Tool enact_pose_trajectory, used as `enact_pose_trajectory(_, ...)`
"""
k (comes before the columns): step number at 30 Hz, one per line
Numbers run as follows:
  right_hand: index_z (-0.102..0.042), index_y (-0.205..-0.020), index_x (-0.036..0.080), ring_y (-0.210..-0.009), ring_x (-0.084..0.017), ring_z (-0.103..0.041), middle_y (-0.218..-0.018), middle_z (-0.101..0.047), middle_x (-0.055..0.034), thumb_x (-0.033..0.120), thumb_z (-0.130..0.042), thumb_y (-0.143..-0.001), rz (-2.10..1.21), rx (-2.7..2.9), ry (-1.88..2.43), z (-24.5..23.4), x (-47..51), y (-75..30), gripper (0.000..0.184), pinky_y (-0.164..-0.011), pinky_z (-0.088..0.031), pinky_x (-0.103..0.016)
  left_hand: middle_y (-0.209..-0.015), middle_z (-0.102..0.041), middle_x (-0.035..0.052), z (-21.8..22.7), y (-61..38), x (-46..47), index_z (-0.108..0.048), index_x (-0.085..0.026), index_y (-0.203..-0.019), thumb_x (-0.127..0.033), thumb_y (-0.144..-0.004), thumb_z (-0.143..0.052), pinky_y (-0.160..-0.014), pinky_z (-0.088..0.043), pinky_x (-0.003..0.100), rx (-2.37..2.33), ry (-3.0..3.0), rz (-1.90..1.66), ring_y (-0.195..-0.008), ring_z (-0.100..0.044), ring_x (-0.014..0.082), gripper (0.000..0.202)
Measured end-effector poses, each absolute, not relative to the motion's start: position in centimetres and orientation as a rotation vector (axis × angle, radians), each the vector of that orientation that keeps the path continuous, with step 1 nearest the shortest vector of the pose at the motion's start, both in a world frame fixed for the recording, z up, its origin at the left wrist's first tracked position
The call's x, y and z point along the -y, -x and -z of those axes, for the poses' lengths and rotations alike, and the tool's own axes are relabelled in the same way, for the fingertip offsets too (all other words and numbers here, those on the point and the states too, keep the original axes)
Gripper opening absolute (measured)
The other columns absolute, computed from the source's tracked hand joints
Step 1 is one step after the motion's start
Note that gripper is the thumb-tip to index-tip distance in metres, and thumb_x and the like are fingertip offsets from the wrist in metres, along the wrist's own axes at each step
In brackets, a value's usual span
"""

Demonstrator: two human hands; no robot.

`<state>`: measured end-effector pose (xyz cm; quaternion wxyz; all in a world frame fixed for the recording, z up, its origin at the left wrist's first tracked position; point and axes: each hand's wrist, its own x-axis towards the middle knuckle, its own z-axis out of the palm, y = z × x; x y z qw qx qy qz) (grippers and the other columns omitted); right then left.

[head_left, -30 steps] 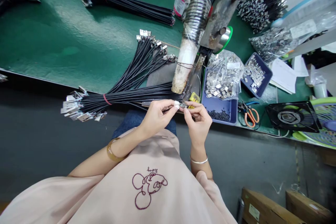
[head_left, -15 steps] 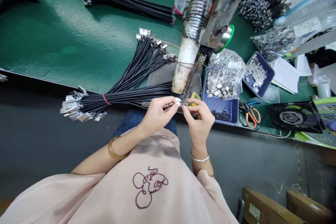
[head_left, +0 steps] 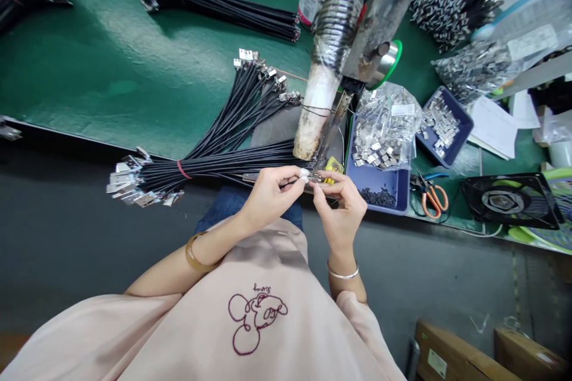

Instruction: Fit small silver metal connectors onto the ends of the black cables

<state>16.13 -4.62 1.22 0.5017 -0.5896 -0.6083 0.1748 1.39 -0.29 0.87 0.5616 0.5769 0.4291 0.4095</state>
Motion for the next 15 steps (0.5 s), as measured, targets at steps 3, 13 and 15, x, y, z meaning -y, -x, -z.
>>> enact_pose_trajectory(3, -0.065, -0.078, 0.022, -0.093, -0.018, -0.073, -0.1, -0.075, -0.004, 0.017, -0.069, -0.086, -0.458, 1.43, 1.444, -1.23, 4.6, -16.03, 0.01, -0.075, -0.063, -0.032, -0.065, -0.06, 0.0008, -1.09, -1.41, 0.21, -0.066, -0.013, -0.072, -0.022, -0.087, -0.058, -0.057, -0.041, 0.021, -1.005, -1.363, -0.957, -0.058, -0.051, 0.0095, 0.02)
enact_pose_trajectory(13, -0.062, -0.075, 0.022, -0.099, -0.02, -0.073, -0.098, -0.076, -0.0042, 0.017, -0.069, -0.086, -0.485, 1.42, 1.426, -1.39, 4.96, -16.06, 0.014, -0.086, -0.063, -0.036, -0.062, -0.058, -0.0001, -1.08, -1.35, 0.14, -0.064, -0.013, -0.068, -0.022, -0.085, -0.061, -0.056, -0.041, 0.021, -0.97, -1.343, -0.977, -0.057, -0.05, 0.0097, 0.02)
enact_pose_trajectory(15, -0.062, -0.076, 0.022, -0.094, -0.019, -0.074, -0.101, -0.075, -0.0047, 0.018, -0.069, -0.086, -0.53, 1.401, 1.438, -1.24, 5.06, -16.16, 0.013, -0.084, -0.063, -0.036, -0.061, -0.056, -0.0008, -0.98, -1.27, 0.19, -0.063, -0.013, -0.068, -0.023, -0.086, -0.059, -0.056, -0.039, 0.021, -0.97, -1.349, -0.956, -0.056, -0.047, 0.009, 0.021)
